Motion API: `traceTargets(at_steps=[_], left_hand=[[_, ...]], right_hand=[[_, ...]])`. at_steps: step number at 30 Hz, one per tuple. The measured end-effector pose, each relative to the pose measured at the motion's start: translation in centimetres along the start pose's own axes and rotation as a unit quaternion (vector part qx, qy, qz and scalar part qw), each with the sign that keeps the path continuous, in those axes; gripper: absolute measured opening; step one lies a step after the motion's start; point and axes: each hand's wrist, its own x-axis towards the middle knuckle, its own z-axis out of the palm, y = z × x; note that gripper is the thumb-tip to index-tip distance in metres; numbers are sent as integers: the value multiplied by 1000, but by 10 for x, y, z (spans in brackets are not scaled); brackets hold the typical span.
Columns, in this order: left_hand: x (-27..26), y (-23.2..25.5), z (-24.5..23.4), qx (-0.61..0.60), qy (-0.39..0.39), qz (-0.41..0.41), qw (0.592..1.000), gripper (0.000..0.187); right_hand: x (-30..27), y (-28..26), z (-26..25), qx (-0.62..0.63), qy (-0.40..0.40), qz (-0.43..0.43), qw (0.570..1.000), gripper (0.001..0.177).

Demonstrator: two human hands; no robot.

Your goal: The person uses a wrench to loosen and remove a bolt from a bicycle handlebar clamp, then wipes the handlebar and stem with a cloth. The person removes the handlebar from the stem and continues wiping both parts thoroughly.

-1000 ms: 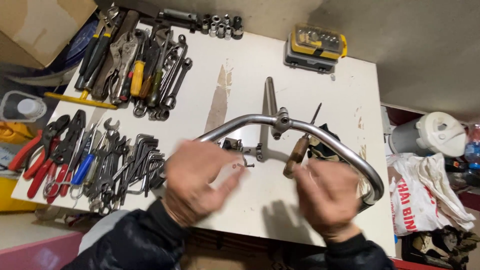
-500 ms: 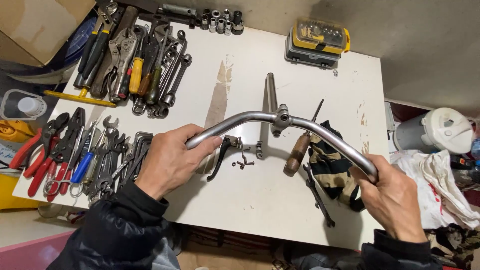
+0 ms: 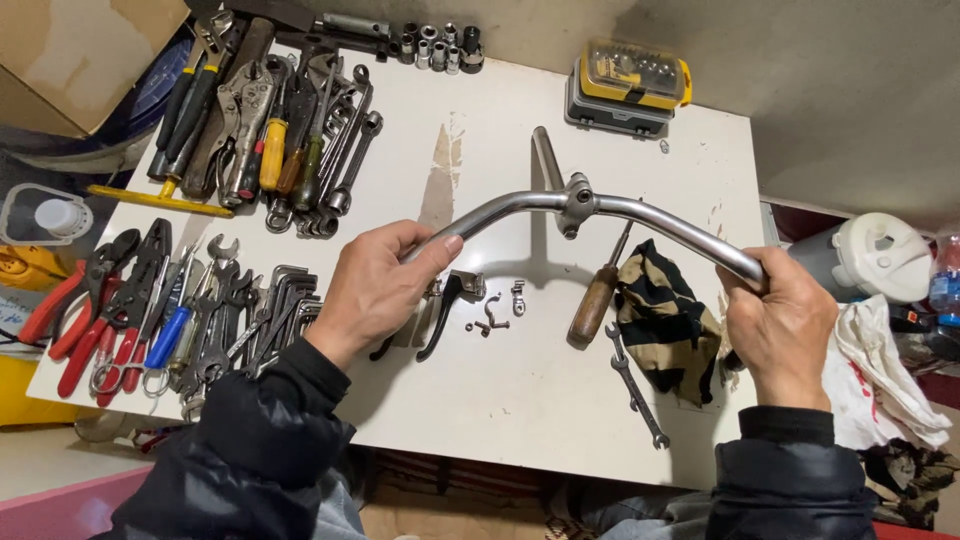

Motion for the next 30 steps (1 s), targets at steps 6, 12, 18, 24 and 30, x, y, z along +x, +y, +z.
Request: traceTargets(at_steps=[6,12,18,24,30], left_hand=[[-5,11,-1,-44,-47,-58,996,35],[-1,-9,-11,-22,2,-25,999,49],[0,5,-33,-41,124,-81,988,47],[-1,-20,-57,-113,173,-118,971,26],[-22,-15,-73,11,-76,-239,968,56]], right_hand=[[-1,9,5,-13,-28,17,999,26],[0,-4,-4,-106,-41,0,993,61],[-17,-61,-15,-52,156,-262,951,48],[-39,-55,-3,-84,-39,-136,986,35],[-17,-69,7,-198,-355,184,895,63]])
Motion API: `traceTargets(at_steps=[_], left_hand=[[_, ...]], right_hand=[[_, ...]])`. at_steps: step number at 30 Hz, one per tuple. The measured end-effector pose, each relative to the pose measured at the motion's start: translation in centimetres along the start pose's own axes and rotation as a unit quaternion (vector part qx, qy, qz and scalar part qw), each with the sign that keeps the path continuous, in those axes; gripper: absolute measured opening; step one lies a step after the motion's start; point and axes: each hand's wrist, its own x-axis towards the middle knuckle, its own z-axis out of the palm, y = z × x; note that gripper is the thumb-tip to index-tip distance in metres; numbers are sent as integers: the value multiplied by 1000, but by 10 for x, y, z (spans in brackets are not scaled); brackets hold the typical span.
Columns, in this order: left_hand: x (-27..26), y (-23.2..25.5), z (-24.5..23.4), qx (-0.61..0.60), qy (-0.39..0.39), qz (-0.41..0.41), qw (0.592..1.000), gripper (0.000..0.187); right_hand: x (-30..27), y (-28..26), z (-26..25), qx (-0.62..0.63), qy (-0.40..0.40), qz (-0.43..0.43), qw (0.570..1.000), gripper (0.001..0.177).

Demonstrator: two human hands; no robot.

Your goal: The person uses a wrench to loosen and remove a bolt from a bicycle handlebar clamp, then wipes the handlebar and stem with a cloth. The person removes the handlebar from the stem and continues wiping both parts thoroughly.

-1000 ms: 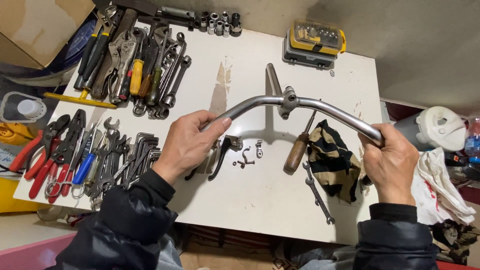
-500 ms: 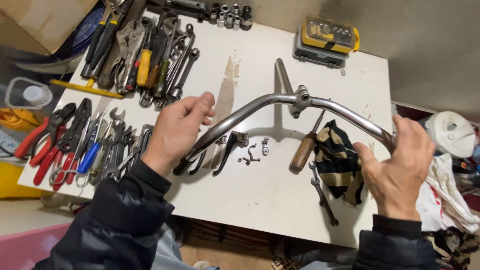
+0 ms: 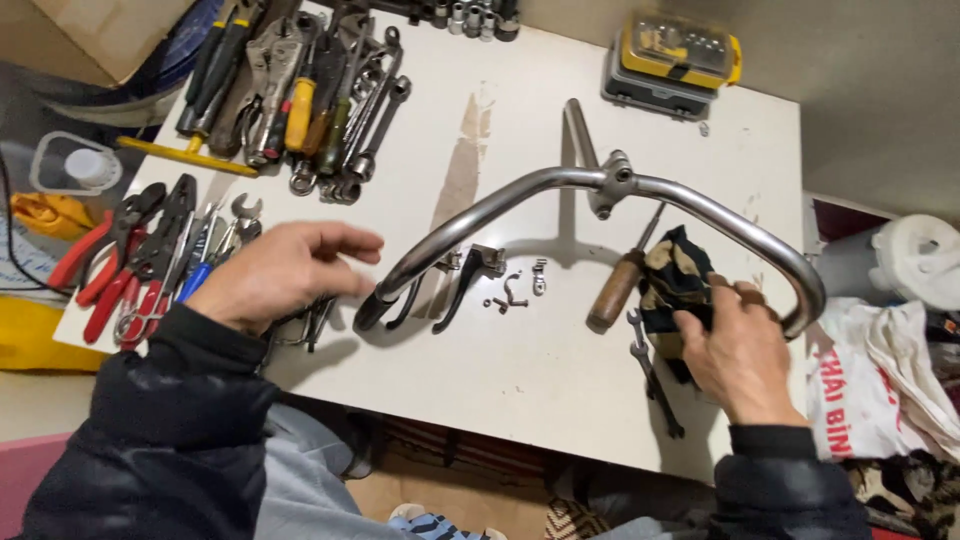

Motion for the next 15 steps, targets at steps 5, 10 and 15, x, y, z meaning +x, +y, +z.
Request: traceTargets(at_steps=[5,10,15], left_hand=[[9,-39,6,193,-28,47,980,63],[22,-46,17,340,-48,58,937,42],[21,-42,17,366,-75,58,926,29]], right_hand=[[35,20,44,9,18,-56,998,67],[91,62,98,24,100,-87,991,47],[60,45,51,168,101,-34,980,34]])
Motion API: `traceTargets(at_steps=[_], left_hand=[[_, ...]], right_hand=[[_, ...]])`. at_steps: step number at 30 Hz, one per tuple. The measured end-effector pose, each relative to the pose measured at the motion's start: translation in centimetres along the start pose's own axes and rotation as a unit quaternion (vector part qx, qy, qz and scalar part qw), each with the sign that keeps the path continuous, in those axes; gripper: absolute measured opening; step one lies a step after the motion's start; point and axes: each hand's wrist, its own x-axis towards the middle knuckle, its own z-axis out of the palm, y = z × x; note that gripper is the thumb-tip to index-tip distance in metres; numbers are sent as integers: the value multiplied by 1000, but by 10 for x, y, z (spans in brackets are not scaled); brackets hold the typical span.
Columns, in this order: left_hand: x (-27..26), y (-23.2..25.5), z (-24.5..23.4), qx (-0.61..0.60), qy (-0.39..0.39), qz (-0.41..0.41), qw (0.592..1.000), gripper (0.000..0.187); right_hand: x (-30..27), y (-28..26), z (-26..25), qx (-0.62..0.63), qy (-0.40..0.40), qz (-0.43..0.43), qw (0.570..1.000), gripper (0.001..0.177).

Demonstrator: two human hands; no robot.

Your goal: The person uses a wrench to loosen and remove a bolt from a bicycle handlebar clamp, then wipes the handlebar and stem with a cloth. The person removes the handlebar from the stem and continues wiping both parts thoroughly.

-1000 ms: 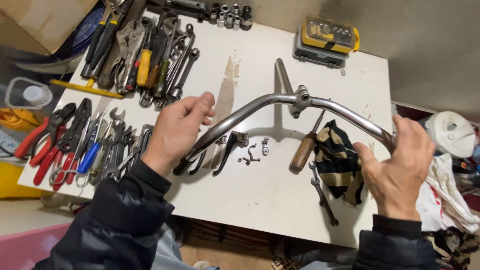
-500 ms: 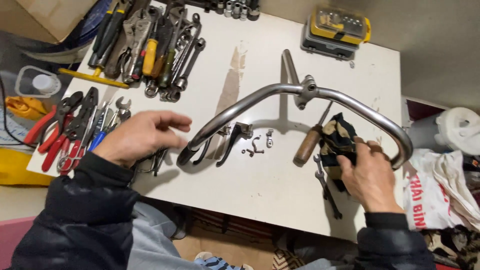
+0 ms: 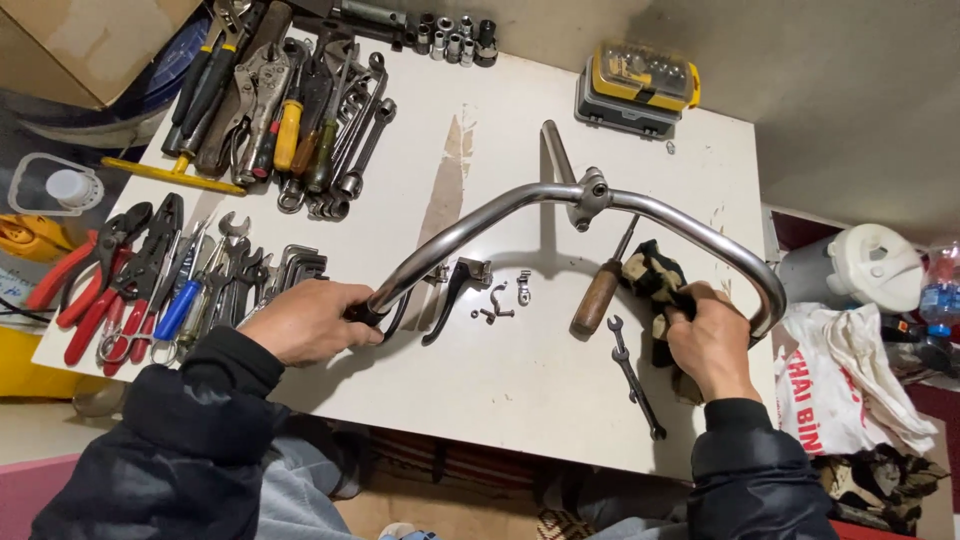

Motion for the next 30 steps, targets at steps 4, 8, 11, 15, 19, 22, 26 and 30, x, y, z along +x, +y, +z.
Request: traceTargets(at_steps=[4,8,11,15,19,22,26,30], left_hand=[[-3,2,-5,2,15,14,1000,30],[-9,8,-18,-151,36,33,987,29],[-20,23,-26,-274,69,76,956,28],[-4,25,-13,-443,122,212,862,22],[-8,45,-19,-421,98,209,877,23],[-2,50,-14,-455,139,230,849,19],[-8,62,-13,-477,162,232,832,15],[8,58,-4,-421,236,272,833,10]], right_hand=[[-6,0,-9,80,43,44,995,32],[-20,-13,-16,270,132,52,952,31],[-44,-42,-33,492,127,28,861,24],[-87,-95,-77,767,-9,-13,641,35],[-74,-90,-44,918,-210,-43,335,30],[-87,-144,-44,927,-204,-85,303,31],[-102,-212,-46,847,-105,-123,506,42],[-111,-247,-42,667,-5,-180,723,29]])
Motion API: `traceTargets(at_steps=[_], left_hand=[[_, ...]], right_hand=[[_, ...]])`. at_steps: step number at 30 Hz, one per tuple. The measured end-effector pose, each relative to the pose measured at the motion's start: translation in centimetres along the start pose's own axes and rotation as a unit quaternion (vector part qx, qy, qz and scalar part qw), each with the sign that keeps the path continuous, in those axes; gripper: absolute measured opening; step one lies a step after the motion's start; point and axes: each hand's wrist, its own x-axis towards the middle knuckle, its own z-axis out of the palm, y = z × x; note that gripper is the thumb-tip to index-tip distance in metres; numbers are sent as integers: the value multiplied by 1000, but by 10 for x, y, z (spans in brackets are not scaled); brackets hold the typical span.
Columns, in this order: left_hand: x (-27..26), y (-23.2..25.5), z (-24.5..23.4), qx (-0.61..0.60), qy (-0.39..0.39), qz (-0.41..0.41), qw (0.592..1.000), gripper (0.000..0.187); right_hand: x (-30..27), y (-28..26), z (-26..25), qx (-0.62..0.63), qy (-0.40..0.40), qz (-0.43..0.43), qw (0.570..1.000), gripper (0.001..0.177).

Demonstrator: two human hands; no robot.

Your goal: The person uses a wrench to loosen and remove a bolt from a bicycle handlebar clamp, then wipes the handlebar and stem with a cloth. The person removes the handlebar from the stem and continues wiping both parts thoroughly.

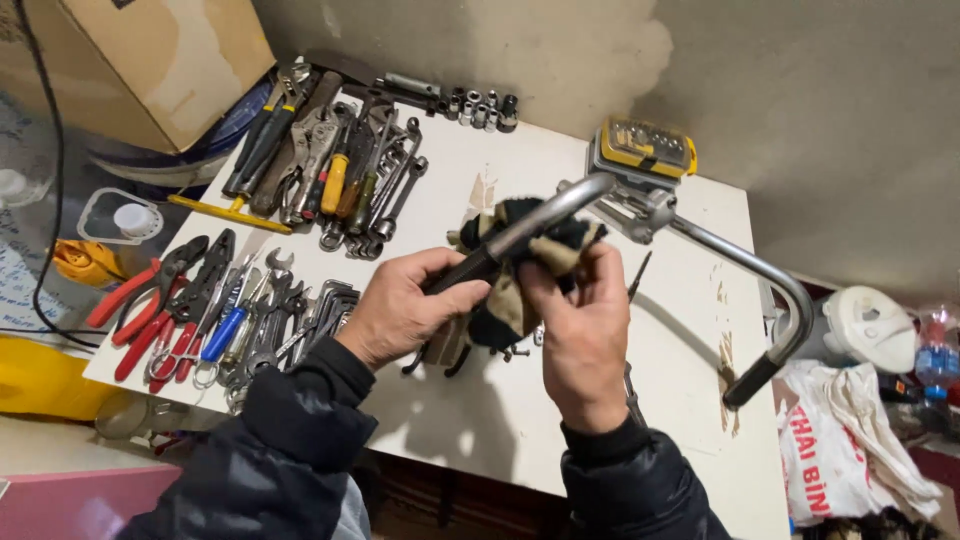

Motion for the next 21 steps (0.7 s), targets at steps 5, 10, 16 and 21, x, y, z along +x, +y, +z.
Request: traceTargets(at_steps=[5,10,16,21], left_hand=[[2,10,6,0,28,-14,1000,15],[7,1,12,-63,-2,64,996,13],[5,2,17,-103,18,24,994,30],[6,6,24,-59,46,5,997,27]], right_hand=[[-18,-10,-4,-169,24,-214,962,31],[27,-40,-28,-504,-202,-471,695,28],[77,-56,-18,-629,-300,-550,460,34],[92,-77,15,-731,-447,-248,451,29]])
